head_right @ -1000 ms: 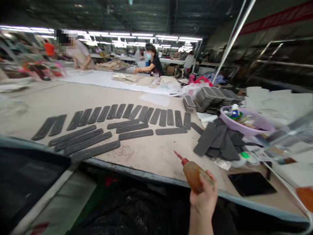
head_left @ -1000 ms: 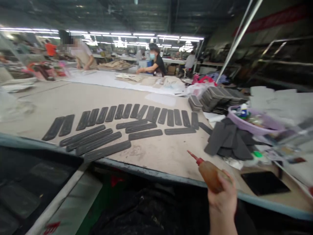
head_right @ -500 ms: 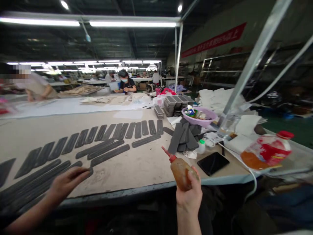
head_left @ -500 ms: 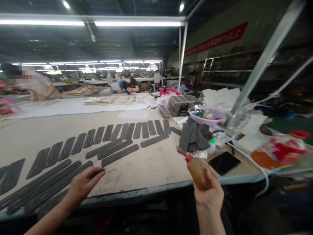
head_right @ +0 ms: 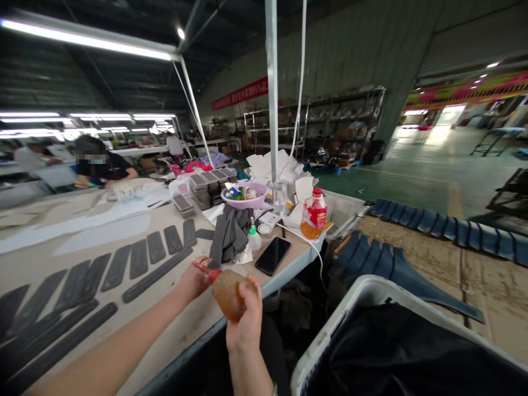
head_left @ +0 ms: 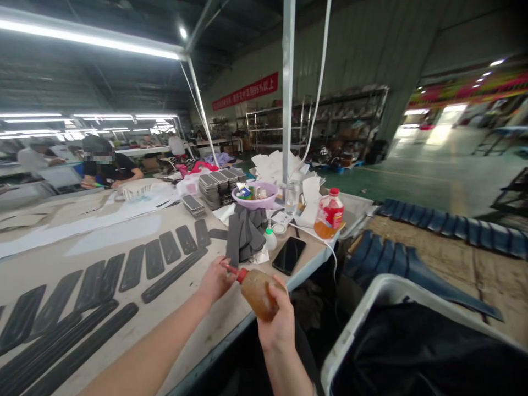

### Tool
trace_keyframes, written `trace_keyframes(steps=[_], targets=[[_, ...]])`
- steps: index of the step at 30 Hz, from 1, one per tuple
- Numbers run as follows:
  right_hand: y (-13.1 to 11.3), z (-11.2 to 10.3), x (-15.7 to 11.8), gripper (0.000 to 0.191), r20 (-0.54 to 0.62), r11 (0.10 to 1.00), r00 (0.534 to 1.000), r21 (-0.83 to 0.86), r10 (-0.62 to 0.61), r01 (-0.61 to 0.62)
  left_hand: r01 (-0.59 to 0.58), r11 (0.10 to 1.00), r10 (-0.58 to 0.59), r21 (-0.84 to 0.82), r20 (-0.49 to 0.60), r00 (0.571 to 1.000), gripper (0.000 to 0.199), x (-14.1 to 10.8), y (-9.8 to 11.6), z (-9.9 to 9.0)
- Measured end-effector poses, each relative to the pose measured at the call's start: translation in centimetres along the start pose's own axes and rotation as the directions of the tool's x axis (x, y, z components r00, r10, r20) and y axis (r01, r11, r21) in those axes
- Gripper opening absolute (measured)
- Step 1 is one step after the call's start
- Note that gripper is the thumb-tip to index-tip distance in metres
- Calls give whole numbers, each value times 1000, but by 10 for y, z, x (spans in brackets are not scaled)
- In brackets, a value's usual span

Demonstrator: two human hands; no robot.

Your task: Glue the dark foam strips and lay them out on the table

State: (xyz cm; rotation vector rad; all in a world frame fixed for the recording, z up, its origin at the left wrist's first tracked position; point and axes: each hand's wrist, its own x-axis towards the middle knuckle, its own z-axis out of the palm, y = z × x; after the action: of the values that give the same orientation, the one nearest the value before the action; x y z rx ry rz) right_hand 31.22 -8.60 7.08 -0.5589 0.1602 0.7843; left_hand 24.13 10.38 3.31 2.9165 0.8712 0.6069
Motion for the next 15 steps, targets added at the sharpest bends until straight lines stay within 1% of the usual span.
trace_keyframes(steps=[2,4,5,8,12,15], targets=[[0,0,-1,50,-2,1000,1000,-2,6,-6,-17,997,13,79,55,998,21,6,9,10],[0,0,-1,48,-5,1000,1000,6,4,-4,-40,993,30,107,93,995,21,8,15,15],[-1,1,-1,48,-6,1000,1000,10,4,-4,-43,993,33,109,94,995,21,8,16,15],[-2,3,-1,47,-8,1000,1000,14,14,-14,-46,994,38,101,80,996,20,6,15,15],[-4,4,-4,48,-43,998,997,-3,59,-59,-78,993,76,87,23,997,12,5,13,16],[-4,4,-4,49,-77,996,994,-32,77,-80,-52,993,53,109,-1,999,15,4,11,21]])
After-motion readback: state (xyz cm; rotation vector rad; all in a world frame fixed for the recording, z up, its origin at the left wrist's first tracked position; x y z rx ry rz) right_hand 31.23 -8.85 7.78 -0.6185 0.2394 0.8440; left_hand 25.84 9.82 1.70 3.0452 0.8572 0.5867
